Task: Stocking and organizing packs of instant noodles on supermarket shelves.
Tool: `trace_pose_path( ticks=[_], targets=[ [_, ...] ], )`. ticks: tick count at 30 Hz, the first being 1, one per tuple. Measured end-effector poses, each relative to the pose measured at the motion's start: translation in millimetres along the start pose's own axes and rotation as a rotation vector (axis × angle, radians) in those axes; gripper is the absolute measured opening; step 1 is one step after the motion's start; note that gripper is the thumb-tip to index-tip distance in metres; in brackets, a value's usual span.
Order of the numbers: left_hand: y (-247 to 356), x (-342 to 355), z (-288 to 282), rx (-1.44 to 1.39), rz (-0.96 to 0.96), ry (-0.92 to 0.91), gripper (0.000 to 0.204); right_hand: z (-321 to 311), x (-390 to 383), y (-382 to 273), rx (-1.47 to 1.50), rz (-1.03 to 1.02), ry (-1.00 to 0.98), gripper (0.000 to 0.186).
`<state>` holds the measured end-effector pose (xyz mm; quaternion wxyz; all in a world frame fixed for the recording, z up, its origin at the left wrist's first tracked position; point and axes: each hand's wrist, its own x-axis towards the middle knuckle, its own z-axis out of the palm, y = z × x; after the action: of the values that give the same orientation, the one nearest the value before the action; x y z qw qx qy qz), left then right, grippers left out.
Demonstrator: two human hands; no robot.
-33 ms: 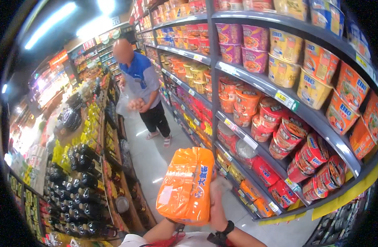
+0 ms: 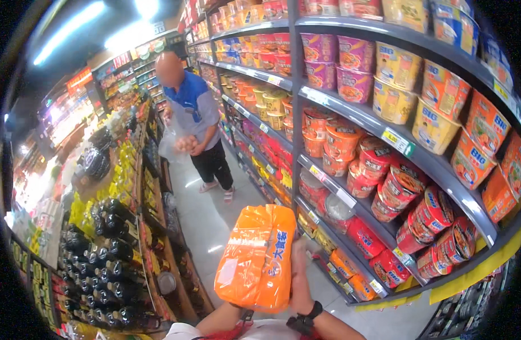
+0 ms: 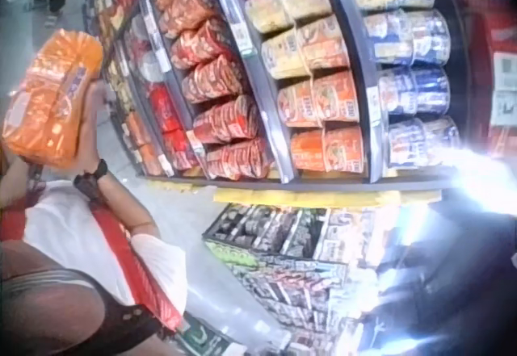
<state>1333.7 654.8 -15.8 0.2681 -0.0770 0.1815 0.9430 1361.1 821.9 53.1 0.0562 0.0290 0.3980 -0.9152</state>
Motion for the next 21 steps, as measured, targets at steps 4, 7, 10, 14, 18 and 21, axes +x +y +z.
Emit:
trace_pose_path(
  ticks=[4, 7, 10, 14, 18, 21],
  targets=[
    [31, 14, -19, -0.048, -0.043, -0.023, 0.061, -44, 74, 27, -0.014, -0.029, -0.037, 0.055],
    [54, 28, -28, -0.085, -0.059, -0.032, 0.061, -26, 92, 19, -0.227, -0.064, -0.015, 0.042],
    [73, 47, -33, -0.124, -0.085, -0.046, 0.061, -21, 112, 26, 0.105, -0.057, 0.005, 0.034],
    [103, 86, -31, -0.161, -0.082, -0.081, 0.061, 11, 108, -6, -0.048, -0.331, 0.366, 0.027],
    [124, 97, -6, -0.201, -0.080, -0.156, 0.061, 88, 78, -45, -0.412, -0.773, 0.682, 0.031],
    [132, 121, -1, -0.240, -0.119, -0.150, 0.062, 81, 81, -34, -1.168, -0.942, 0.423, 0.023]
  ],
)
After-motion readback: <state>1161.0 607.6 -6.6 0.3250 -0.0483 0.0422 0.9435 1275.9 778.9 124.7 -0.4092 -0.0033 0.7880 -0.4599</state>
